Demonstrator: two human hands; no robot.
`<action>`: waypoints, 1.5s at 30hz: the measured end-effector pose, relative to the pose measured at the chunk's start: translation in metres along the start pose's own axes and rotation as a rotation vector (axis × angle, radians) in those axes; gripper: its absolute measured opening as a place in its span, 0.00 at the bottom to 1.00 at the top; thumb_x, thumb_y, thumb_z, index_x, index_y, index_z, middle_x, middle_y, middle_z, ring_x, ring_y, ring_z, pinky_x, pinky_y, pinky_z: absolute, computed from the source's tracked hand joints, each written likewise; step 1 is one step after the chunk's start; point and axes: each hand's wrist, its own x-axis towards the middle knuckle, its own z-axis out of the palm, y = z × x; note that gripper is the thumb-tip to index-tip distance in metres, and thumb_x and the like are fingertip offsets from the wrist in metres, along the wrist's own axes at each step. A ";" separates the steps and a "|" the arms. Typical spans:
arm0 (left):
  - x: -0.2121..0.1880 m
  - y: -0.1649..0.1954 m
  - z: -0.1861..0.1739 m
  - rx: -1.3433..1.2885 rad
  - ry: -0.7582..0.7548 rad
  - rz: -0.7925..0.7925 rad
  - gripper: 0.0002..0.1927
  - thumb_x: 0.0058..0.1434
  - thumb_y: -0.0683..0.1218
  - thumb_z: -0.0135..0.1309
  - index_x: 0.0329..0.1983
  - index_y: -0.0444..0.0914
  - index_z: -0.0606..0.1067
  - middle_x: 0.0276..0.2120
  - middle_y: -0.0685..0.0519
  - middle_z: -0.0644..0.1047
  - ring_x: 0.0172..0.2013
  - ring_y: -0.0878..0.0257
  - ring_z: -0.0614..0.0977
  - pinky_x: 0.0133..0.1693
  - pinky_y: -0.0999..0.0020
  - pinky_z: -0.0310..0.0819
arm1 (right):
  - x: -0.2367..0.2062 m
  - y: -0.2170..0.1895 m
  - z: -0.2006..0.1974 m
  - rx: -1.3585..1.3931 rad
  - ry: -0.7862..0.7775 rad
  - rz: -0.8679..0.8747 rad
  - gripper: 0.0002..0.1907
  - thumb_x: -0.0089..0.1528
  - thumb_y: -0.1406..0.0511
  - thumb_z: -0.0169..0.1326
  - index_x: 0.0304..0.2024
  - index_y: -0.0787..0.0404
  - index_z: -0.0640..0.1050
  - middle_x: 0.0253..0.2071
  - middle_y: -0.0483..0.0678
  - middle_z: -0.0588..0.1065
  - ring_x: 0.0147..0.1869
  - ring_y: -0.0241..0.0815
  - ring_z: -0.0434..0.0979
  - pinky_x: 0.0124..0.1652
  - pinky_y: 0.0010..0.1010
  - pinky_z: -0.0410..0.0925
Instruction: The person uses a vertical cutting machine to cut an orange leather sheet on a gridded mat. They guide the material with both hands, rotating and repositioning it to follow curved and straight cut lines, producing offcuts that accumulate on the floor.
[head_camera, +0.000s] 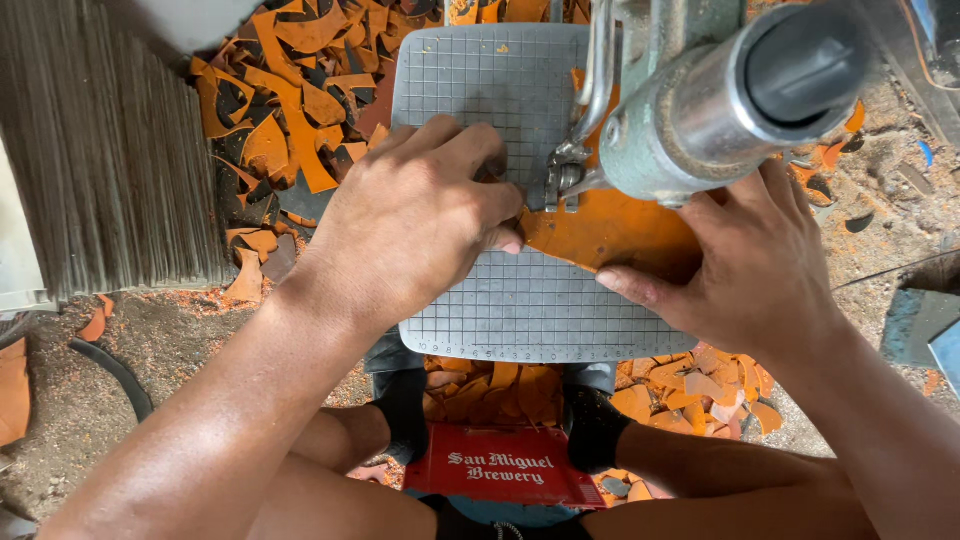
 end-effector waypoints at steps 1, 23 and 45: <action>0.000 -0.001 0.000 -0.003 -0.005 0.001 0.12 0.51 0.55 0.65 0.32 0.44 0.84 0.37 0.55 0.75 0.44 0.57 0.79 0.44 0.58 0.77 | 0.000 -0.002 -0.002 -0.022 0.017 -0.014 0.46 0.52 0.36 0.60 0.59 0.61 0.78 0.64 0.54 0.65 0.69 0.59 0.64 0.63 0.56 0.66; 0.005 -0.030 0.001 0.044 0.073 0.138 0.18 0.52 0.55 0.66 0.44 0.44 0.83 0.44 0.55 0.77 0.51 0.56 0.78 0.56 0.54 0.72 | -0.007 0.014 -0.005 0.081 0.003 -0.322 0.61 0.41 0.29 0.56 0.68 0.55 0.69 0.71 0.61 0.62 0.76 0.67 0.53 0.71 0.65 0.50; -0.039 0.063 0.029 0.146 -0.236 -0.179 0.47 0.62 0.69 0.40 0.66 0.24 0.63 0.70 0.32 0.57 0.70 0.43 0.58 0.67 0.38 0.46 | -0.014 0.009 0.009 0.171 0.000 -0.168 0.47 0.53 0.41 0.61 0.67 0.61 0.71 0.63 0.62 0.67 0.71 0.68 0.61 0.68 0.63 0.60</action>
